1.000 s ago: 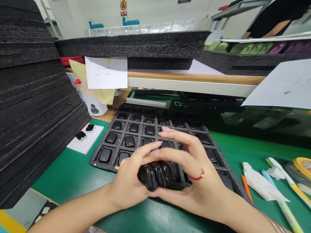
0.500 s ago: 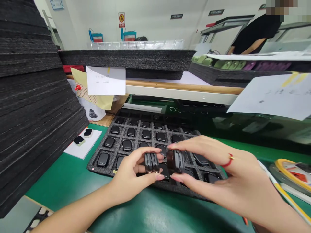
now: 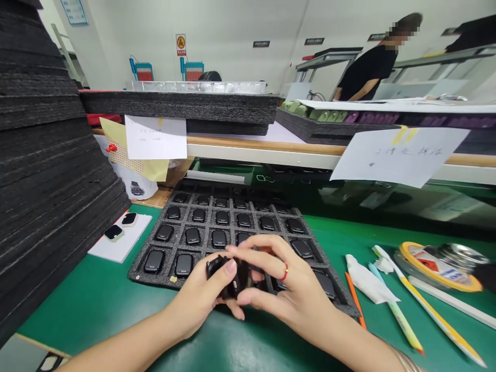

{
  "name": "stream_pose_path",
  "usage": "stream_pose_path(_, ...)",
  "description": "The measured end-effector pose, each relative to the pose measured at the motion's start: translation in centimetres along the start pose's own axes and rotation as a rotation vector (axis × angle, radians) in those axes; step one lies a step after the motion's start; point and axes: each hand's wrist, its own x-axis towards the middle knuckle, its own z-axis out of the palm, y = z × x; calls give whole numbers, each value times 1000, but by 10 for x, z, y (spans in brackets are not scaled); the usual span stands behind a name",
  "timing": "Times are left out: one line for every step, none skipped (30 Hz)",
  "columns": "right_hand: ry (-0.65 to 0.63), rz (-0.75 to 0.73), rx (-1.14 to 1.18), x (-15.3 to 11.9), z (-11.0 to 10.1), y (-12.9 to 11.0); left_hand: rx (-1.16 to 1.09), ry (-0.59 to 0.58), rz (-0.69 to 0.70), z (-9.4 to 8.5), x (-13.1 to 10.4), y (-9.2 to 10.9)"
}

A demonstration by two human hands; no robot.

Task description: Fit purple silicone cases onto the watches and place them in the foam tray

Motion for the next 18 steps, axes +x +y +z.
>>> stream_pose_path(-1, -3, 31, 0, 1, 2, -20, -21, -25, 0, 0, -1)
stream_pose_path(9, 6, 81, -1, 1, 3, -45, -45, -54, 1, 0, -1)
stream_pose_path(34, 19, 130, -1, 2, 5, -71, -66, -89, 1, -1, -1)
stream_pose_path(75, 27, 166, -1, 3, 6, -99, -76, -131, 2, -2, -1)
stream_pose_path(118, 22, 186, -1, 4, 8, -125, -71, -173, 2, -3, -1)
stream_pose_path(148, 6, 194, -2, 4, 9, -145, -55, -210, 3, -4, 0)
stream_pose_path(157, -21, 194, -2, 5, 10, -160, -30, -240, 4, -5, 1)
stream_pose_path(156, -53, 190, -2, 4, 11, -170, -6, -261, 5, -6, 1)
stream_pose_path(144, -91, 182, -2, 3, 13, -176, 24, -274, 7, -7, 2)
stream_pose_path(129, -135, 162, -3, 2, 14, -183, 57, -286, 9, -7, 3)
stream_pose_path(114, -179, 126, -5, 0, 15, -187, 92, -298, 10, -8, 4)
stream_pose_path(101, -226, 75, -7, -2, 17, -184, 133, -315, 12, -8, 4)
stream_pose_path(84, -269, 14, -9, -4, 18, -177, 177, -340, 13, -8, 4)
stream_pose_path(67, -304, -49, -12, -6, 19, -162, 215, -357, 14, -8, 4)
stream_pose_path(48, -330, -104, -15, -7, 20, -141, 250, -369, 14, -8, 3)
stream_pose_path(30, -350, -139, -17, -8, 20, -118, 283, -374, 15, -7, 2)
stream_pose_path(10, -362, -150, -20, -9, 19, -95, 313, -370, 15, -7, 1)
stream_pose_path(-11, -360, -146, -22, -11, 19, -75, 338, -361, 16, -6, 0)
